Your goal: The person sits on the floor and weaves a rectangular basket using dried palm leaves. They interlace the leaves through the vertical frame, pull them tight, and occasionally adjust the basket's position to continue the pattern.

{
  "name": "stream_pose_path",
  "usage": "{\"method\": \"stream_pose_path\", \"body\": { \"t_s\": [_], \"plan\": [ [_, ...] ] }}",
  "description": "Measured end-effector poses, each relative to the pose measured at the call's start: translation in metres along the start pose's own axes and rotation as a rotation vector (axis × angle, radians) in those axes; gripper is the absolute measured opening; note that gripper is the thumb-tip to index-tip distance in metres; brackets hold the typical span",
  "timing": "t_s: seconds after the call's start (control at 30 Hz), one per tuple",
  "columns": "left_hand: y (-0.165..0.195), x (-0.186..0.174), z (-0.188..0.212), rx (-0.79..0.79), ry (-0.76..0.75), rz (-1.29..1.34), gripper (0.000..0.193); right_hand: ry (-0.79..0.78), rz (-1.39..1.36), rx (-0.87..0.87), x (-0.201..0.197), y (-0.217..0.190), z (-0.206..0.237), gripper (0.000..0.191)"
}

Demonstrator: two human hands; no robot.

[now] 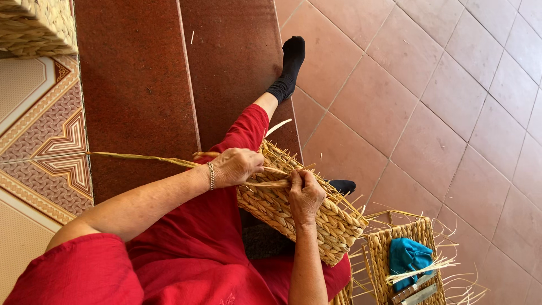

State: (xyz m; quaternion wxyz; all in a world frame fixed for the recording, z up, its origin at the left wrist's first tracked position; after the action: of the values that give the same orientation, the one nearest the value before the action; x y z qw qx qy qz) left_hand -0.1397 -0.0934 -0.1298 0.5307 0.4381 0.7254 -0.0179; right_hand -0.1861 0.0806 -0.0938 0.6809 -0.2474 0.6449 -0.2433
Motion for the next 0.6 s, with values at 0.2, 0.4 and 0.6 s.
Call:
{"method": "stream_pose_path", "body": {
  "t_s": [0.2, 0.4, 0.6],
  "plan": [
    [-0.057, -0.001, 0.016, -0.538, -0.137, 0.290, 0.030, 0.028, -0.195, -0.077, -0.004, 0.004, -0.002, 0.011],
    [-0.080, -0.035, 0.021, -0.524, 0.082, 0.267, 0.020, 0.221, 0.012, -0.251, 0.003, -0.004, 0.004, 0.026],
    [-0.011, -0.070, 0.012, -0.090, 0.209, -0.337, 0.009, 0.155, 0.053, -0.446, 0.015, -0.034, 0.014, 0.008]
  ]
}}
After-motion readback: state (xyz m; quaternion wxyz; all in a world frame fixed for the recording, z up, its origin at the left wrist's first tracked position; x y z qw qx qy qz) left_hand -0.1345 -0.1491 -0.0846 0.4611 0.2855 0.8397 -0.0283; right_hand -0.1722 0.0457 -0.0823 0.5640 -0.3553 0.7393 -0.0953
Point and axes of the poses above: each hand's wrist, its own z-axis away from the middle knuckle, its own x-axis out of the palm, y = z × x, the point moved 10 cm from there along -z, towards the middle knuckle, and after that the axes turned 13 degrees about x, right-handed, at the moved point
